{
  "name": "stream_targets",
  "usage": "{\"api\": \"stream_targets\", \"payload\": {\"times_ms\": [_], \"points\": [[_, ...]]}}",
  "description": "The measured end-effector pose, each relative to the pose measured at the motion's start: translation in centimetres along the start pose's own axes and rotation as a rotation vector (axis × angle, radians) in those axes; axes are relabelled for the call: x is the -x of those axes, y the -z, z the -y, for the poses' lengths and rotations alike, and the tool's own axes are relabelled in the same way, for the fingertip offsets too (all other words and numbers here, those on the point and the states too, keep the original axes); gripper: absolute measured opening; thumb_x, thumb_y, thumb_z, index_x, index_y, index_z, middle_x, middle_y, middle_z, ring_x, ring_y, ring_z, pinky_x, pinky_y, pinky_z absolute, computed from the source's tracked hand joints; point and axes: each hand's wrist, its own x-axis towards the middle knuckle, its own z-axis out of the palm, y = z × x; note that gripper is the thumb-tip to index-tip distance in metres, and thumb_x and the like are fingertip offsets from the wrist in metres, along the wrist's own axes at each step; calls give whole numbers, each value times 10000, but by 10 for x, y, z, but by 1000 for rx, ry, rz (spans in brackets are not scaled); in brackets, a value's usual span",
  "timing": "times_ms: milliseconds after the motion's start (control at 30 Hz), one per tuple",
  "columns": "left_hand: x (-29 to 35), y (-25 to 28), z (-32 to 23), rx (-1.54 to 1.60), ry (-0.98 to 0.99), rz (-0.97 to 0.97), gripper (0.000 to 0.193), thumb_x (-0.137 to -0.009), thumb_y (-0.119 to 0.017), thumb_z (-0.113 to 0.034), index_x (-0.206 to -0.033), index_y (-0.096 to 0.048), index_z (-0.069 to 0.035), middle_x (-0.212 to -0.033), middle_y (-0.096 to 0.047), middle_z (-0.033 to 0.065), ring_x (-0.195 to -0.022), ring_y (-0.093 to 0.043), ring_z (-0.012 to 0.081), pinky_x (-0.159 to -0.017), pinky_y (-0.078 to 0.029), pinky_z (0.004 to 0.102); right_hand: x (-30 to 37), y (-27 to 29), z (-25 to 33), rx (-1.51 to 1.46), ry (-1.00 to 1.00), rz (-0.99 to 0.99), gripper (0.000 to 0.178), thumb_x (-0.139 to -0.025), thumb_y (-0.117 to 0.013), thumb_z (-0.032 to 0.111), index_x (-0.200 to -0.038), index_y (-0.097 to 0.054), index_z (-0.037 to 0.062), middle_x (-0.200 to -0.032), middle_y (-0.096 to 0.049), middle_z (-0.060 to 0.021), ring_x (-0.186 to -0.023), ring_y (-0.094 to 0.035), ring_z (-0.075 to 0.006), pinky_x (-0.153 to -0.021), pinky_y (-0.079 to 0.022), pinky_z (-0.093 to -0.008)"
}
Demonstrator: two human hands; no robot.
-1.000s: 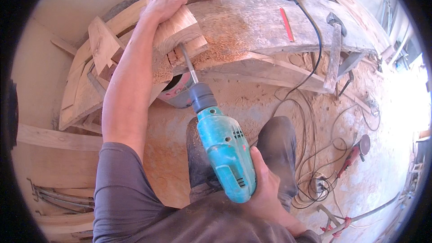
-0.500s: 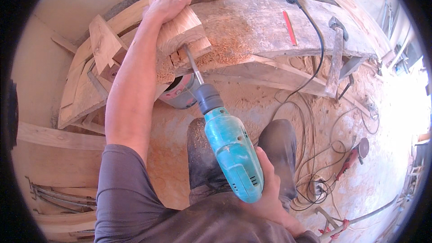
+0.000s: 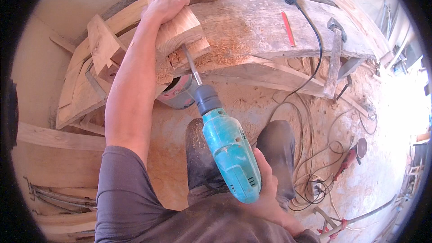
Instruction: The person uses a corded electric drill to make multiple holes in a small wooden block. They hold the block with one hand and operate the drill with the other, repositioning the block between holes. The work occurs on a cluttered workbench with wood scraps and tools nearby.
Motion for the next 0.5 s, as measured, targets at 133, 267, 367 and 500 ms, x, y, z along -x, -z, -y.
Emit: {"api": "stream_targets", "payload": {"times_ms": [133, 267, 367, 500], "points": [[-1, 3, -4, -12, -5, 32, 631, -962, -466, -640, -1446, -669, -289, -1482, -653, 15, -1503, -437, 243, -1158, -422, 494, -1, -1, 2, -76, -48, -14, 840, -817, -777, -118, -1563, -399, -44, -1359, -658, -153, -1199, -671, -201, -1010, -543, -316], [0, 3, -2, -10, -7, 21, 629, -962, -470, -639, -1445, -670, -289, -1485, -651, 16, -1497, -442, 241, -1160, -420, 490, -1, 4, 5, -39, -55, 25, 867, -808, -752, -132, -1579, -367, -43, -1365, -655, -152, -1202, -670, -205, -1017, -540, -320], [2, 3, -1, -8, -1, 5, 626, -962, -474, -633, -1446, -669, -288, -1485, -651, 18, -1493, -447, 240, -1161, -420, 488, -3, 8, 10, -12, -58, 43, 887, -805, -761, -127, -1587, -351, -42, -1373, -649, -148, -1216, -663, -208, -1025, -536, -325], [0, 0, 1, -5, 10, -15, 636, -956, -486, -634, -1471, -649, -297, -1475, -658, 11, -1482, -461, 238, -1156, -427, 477, -3, 9, 11, -34, -93, 52, 892, -807, -762, -123, -1590, -343, -42, -1384, -641, -156, -1236, -656, -213, -1038, -529, -327]]}}
